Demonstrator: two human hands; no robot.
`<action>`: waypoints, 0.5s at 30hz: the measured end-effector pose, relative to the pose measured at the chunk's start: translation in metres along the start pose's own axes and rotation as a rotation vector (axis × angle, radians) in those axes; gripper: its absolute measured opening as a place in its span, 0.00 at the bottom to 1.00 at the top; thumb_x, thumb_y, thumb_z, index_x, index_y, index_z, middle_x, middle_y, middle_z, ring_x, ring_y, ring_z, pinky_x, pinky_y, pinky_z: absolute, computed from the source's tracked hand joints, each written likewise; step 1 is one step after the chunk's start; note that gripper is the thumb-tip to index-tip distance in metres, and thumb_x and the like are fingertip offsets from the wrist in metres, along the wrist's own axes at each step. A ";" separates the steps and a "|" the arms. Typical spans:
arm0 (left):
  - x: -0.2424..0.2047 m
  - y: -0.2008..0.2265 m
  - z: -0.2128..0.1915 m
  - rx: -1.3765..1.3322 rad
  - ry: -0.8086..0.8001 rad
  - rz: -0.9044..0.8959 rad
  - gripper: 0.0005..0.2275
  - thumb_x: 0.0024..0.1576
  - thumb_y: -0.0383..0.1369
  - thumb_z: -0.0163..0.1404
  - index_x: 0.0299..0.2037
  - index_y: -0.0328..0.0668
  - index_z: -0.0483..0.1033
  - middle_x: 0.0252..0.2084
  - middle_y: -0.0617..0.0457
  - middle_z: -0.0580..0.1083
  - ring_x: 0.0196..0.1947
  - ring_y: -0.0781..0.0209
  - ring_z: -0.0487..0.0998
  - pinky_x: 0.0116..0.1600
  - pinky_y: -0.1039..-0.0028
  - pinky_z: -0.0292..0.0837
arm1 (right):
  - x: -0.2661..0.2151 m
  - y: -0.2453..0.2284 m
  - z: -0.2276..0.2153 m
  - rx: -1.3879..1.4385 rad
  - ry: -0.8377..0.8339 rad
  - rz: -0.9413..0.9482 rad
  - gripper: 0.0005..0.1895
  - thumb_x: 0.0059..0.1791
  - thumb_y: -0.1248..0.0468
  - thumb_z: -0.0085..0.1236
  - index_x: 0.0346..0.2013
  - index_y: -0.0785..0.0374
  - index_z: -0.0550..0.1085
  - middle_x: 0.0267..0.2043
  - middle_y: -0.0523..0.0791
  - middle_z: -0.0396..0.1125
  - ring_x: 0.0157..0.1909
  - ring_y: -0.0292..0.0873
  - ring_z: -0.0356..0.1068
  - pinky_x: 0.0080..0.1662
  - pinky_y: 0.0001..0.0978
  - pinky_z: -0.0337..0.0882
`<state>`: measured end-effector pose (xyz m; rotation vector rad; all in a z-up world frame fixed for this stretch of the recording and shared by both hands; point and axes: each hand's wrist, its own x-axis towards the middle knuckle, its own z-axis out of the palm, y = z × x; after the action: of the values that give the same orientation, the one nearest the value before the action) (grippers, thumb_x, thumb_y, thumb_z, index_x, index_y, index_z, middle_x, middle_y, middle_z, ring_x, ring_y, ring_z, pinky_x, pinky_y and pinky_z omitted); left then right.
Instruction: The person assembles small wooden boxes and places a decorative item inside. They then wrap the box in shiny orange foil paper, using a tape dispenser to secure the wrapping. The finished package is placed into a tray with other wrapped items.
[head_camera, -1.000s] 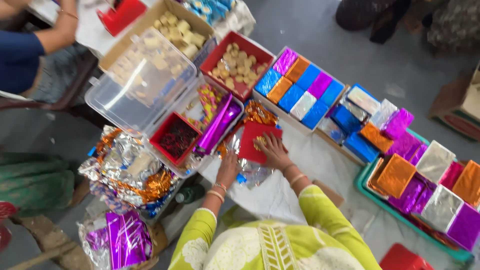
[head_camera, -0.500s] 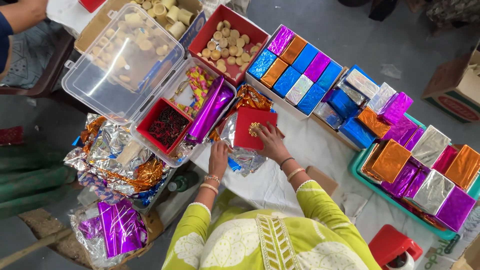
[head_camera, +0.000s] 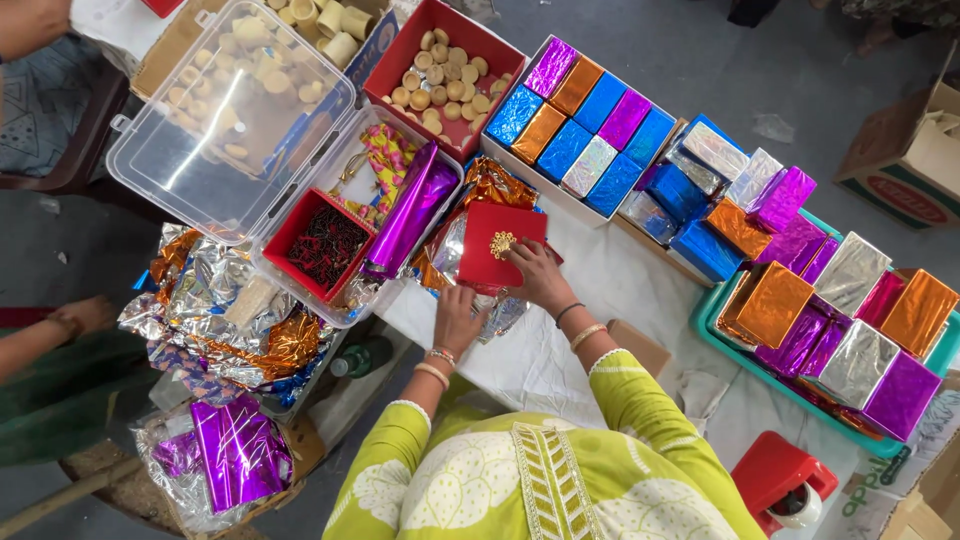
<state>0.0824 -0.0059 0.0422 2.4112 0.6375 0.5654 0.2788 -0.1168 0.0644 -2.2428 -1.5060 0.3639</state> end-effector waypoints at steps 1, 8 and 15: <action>0.000 0.005 -0.005 0.000 -0.001 0.001 0.12 0.50 0.32 0.59 0.38 0.38 0.70 0.40 0.44 0.71 0.43 0.42 0.72 0.50 0.55 0.71 | 0.000 0.001 0.002 0.001 0.001 0.001 0.44 0.30 0.52 0.77 0.58 0.60 0.70 0.64 0.49 0.63 0.69 0.57 0.56 0.64 0.58 0.62; -0.014 -0.018 0.017 0.071 -0.041 0.121 0.07 0.51 0.27 0.56 0.36 0.36 0.72 0.38 0.43 0.70 0.43 0.44 0.72 0.48 0.59 0.73 | 0.001 0.009 0.009 0.007 0.005 -0.018 0.41 0.34 0.55 0.73 0.59 0.59 0.71 0.66 0.48 0.64 0.69 0.58 0.56 0.64 0.53 0.64; -0.013 -0.020 0.000 0.054 -0.049 0.138 0.04 0.53 0.22 0.53 0.34 0.34 0.70 0.38 0.43 0.71 0.45 0.45 0.73 0.49 0.61 0.75 | 0.003 0.004 0.002 -0.026 -0.024 0.016 0.41 0.34 0.54 0.74 0.58 0.60 0.69 0.65 0.48 0.63 0.70 0.57 0.56 0.62 0.52 0.65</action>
<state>0.0657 0.0009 0.0268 2.5256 0.4745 0.5497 0.2820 -0.1151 0.0611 -2.2792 -1.5141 0.3793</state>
